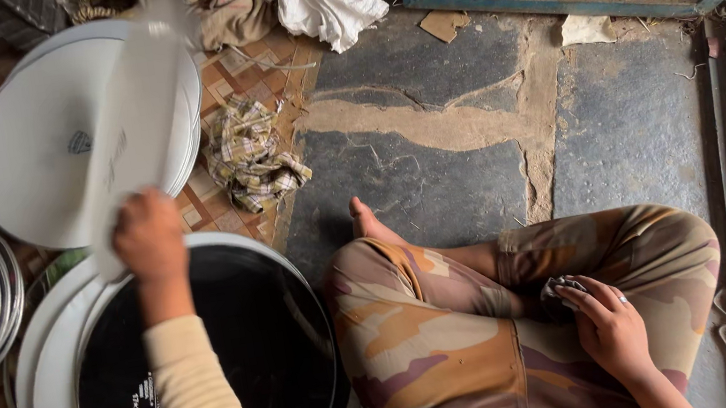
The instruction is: The person sits on the floor and wipes the surface of several round plates using a cloth. They handle the plates one at a time, wiping both sides and stacking them as they finish.
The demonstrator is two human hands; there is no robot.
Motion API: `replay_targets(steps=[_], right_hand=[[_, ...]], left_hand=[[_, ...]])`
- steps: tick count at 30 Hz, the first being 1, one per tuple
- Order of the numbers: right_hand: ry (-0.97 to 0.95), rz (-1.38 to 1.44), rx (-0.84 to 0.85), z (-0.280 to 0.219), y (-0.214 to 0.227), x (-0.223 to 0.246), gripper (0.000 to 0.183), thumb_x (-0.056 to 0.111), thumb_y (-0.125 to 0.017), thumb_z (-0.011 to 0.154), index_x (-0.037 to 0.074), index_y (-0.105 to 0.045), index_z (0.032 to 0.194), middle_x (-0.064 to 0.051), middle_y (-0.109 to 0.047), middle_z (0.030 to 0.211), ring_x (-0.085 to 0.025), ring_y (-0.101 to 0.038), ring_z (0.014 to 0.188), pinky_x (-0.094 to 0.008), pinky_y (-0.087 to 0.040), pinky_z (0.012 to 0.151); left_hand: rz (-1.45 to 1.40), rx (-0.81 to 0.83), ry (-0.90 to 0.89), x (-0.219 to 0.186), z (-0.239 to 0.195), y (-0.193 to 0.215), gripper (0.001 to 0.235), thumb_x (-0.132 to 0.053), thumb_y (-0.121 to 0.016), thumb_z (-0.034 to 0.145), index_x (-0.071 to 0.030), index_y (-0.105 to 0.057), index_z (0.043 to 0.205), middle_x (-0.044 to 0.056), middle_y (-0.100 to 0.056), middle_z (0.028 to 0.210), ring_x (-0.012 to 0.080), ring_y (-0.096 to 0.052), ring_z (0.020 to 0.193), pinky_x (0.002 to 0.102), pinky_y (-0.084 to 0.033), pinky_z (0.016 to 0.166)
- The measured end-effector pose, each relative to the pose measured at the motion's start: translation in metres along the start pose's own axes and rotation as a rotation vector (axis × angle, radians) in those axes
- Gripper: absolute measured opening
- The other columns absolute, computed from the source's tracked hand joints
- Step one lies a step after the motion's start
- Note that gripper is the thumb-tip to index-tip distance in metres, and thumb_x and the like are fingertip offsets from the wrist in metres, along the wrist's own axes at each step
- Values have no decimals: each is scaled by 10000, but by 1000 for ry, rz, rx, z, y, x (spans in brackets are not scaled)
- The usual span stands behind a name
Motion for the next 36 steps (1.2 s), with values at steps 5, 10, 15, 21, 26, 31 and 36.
replay_targets(steps=[5, 10, 15, 21, 26, 31, 36], right_hand=[[-2, -38, 24, -1, -4, 6, 413, 35, -623, 836, 182, -696, 1215, -67, -671, 1257, -291, -657, 1089, -399, -540, 904], [35, -106, 39, 8, -5, 9, 386, 67, -630, 833, 176, -693, 1198, -56, -674, 1230, -279, -661, 1091, -401, -536, 904], [-35, -165, 82, 9, -7, 14, 406, 73, -643, 800, 176, -703, 1188, -56, -678, 1221, -276, -661, 1040, -394, -540, 869], [-10, -145, 48, 14, -4, 20, 412, 74, -648, 794, 173, -698, 1191, -58, -677, 1235, -284, -657, 1060, -406, -538, 881], [-28, -154, 71, 17, -4, 16, 405, 74, -655, 792, 185, -709, 1179, -54, -675, 1218, -275, -657, 1052, -402, -539, 860], [-15, -148, 74, 11, -8, 15, 411, 88, -655, 805, 195, -705, 1199, -37, -675, 1221, -267, -660, 1044, -402, -536, 865], [-4, -148, 79, 10, -6, 13, 434, 98, -657, 793, 202, -699, 1211, -42, -672, 1227, -267, -654, 1050, -406, -533, 868]], left_hand=[[105, 318, -170, -47, -72, -86, 138, -223, -704, 985, -140, -599, 1017, 42, -641, 918, 231, -680, 845, 369, -565, 683], [-6, 625, 98, -4, -78, -156, 349, -283, -787, 792, -177, -650, 1095, 101, -690, 1014, 301, -720, 852, 456, -597, 616], [12, 608, 753, 108, -58, -206, 824, -294, -951, 672, 77, -541, 1283, 328, -609, 1199, 471, -671, 913, 515, -578, 697], [-403, 345, 535, 69, -143, -155, 640, -441, -803, 1016, 16, -564, 1393, 266, -594, 1411, 507, -560, 1308, 608, -467, 931], [-424, 632, 888, 34, -237, -57, 764, -572, -768, 972, 12, -582, 1428, 288, -608, 1240, 476, -544, 1238, 600, -438, 1027], [-434, 717, 1068, 30, -247, -41, 727, -550, -763, 975, 11, -587, 1404, 265, -606, 1216, 449, -540, 1209, 578, -434, 1006], [-463, 767, 1186, 24, -286, -11, 691, -528, -759, 978, 10, -593, 1379, 242, -604, 1192, 422, -535, 1180, 556, -430, 984]])
Point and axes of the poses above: each hand's wrist, its own z-axis towards the middle knuckle, its own y-axis out of the back of the hand, x = y × z, the point moved 4 cm from there along z, towards the middle knuckle
